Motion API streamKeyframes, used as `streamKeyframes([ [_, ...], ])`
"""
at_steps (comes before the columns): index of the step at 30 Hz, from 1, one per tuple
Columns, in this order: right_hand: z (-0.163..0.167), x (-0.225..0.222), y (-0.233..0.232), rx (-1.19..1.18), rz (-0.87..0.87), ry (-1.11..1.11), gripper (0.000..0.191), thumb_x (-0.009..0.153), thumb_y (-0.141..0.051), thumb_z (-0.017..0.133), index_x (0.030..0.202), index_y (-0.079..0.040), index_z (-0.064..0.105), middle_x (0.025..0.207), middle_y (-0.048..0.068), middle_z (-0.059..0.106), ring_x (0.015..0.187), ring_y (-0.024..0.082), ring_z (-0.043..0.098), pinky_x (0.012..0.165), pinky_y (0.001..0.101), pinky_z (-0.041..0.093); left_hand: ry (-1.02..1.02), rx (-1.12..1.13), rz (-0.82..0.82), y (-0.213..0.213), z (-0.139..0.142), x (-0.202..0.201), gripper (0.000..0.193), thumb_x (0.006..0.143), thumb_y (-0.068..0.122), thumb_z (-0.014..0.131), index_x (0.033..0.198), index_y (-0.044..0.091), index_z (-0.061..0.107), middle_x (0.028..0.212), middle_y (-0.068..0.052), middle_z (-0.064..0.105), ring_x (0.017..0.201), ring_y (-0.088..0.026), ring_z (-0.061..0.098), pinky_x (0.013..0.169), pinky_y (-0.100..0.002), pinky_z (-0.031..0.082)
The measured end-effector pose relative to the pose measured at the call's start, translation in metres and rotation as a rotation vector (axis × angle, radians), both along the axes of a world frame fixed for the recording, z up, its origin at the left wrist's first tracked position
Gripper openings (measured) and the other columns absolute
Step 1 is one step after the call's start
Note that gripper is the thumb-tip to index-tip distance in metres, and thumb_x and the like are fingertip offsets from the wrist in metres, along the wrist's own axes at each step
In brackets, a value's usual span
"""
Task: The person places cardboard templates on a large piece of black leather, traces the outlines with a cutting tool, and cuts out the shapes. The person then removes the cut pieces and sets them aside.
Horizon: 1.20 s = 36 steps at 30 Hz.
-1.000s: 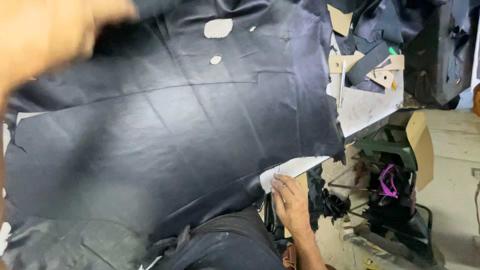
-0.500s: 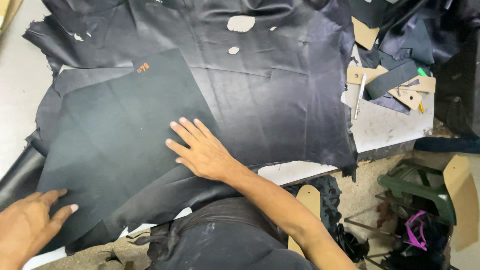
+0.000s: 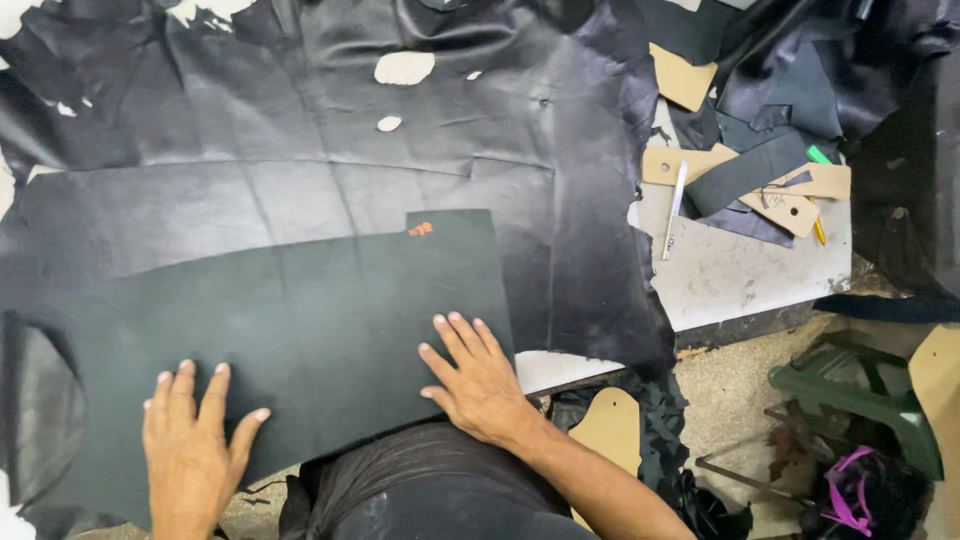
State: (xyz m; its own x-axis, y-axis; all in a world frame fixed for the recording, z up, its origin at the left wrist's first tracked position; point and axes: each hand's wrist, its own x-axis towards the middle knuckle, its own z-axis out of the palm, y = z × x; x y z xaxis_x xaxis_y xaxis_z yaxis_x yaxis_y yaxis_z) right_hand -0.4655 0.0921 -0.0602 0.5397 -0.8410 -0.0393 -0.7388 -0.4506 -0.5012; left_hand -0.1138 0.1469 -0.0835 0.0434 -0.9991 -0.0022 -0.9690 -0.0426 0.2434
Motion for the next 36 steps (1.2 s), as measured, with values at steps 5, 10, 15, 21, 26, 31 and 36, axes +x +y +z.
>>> streamKeyframes([
  [5,-0.004,-0.052,0.009,-0.053,-0.185,0.044,0.049,0.090,-0.033,0.071,0.128,-0.002,0.064,0.148,0.021,0.051,0.141,0.040,0.042,0.115,0.0566,0.031,0.032,0.041,-0.070,-0.034,-0.001,-0.060,0.077,0.081,0.047,0.069,0.145,0.006,0.053,0.157,-0.028,0.040,0.148,-0.048,0.033,0.119,-0.062,0.027],
  [10,-0.013,-0.057,-0.005,-0.151,-0.277,0.056,0.046,0.084,-0.030,0.073,0.121,-0.004,0.067,0.144,0.019,0.054,0.136,0.038,0.047,0.112,0.0550,0.035,0.063,0.005,-0.130,-0.071,-0.012,-0.065,0.074,0.087,0.049,0.066,0.147,0.008,0.051,0.159,-0.025,0.036,0.148,-0.047,0.028,0.119,-0.061,0.021],
  [15,-0.013,-0.035,-0.032,-0.235,-0.234,0.100,0.049,0.080,-0.032,0.074,0.120,-0.004,0.070,0.143,0.019,0.056,0.135,0.037,0.049,0.110,0.0535,0.037,0.105,-0.055,-0.147,-0.102,-0.011,-0.036,0.068,0.093,0.048,0.065,0.148,0.011,0.052,0.160,-0.021,0.037,0.150,-0.042,0.029,0.121,-0.058,0.021],
  [21,-0.016,-0.020,-0.048,-0.249,-0.177,0.140,0.047,0.082,-0.031,0.075,0.121,-0.005,0.071,0.143,0.017,0.058,0.133,0.036,0.051,0.109,0.0508,0.040,0.059,-0.139,0.067,-0.128,-0.003,0.016,0.066,0.094,0.047,0.066,0.147,0.011,0.054,0.159,-0.023,0.040,0.149,-0.042,0.033,0.121,-0.058,0.026],
  [26,-0.012,-0.026,-0.044,-0.253,-0.175,0.191,0.041,0.079,-0.029,0.076,0.115,-0.010,0.074,0.142,0.013,0.059,0.134,0.033,0.052,0.111,0.0521,0.039,-0.175,-0.170,0.361,-0.147,0.018,0.084,0.062,0.092,0.044,0.072,0.143,0.012,0.058,0.149,-0.028,0.045,0.138,-0.046,0.039,0.111,-0.063,0.030],
  [31,-0.008,-0.032,-0.049,-0.217,-0.123,0.159,0.041,0.078,-0.025,0.077,0.115,-0.009,0.074,0.142,0.015,0.058,0.133,0.036,0.052,0.109,0.0514,0.041,-0.003,-0.195,0.575,-0.166,0.038,0.121,0.062,0.090,0.030,0.079,0.142,0.003,0.059,0.130,-0.023,0.060,0.121,-0.044,0.055,0.100,-0.058,0.044],
  [36,-0.010,-0.027,-0.052,-0.229,-0.147,0.126,0.039,0.077,-0.022,0.077,0.113,-0.007,0.073,0.140,0.017,0.058,0.132,0.038,0.052,0.109,0.0537,0.039,0.079,-0.157,0.598,-0.181,0.027,0.154,0.073,0.075,0.038,0.095,0.125,-0.003,0.062,0.123,-0.028,0.062,0.112,-0.047,0.060,0.095,-0.050,0.051],
])
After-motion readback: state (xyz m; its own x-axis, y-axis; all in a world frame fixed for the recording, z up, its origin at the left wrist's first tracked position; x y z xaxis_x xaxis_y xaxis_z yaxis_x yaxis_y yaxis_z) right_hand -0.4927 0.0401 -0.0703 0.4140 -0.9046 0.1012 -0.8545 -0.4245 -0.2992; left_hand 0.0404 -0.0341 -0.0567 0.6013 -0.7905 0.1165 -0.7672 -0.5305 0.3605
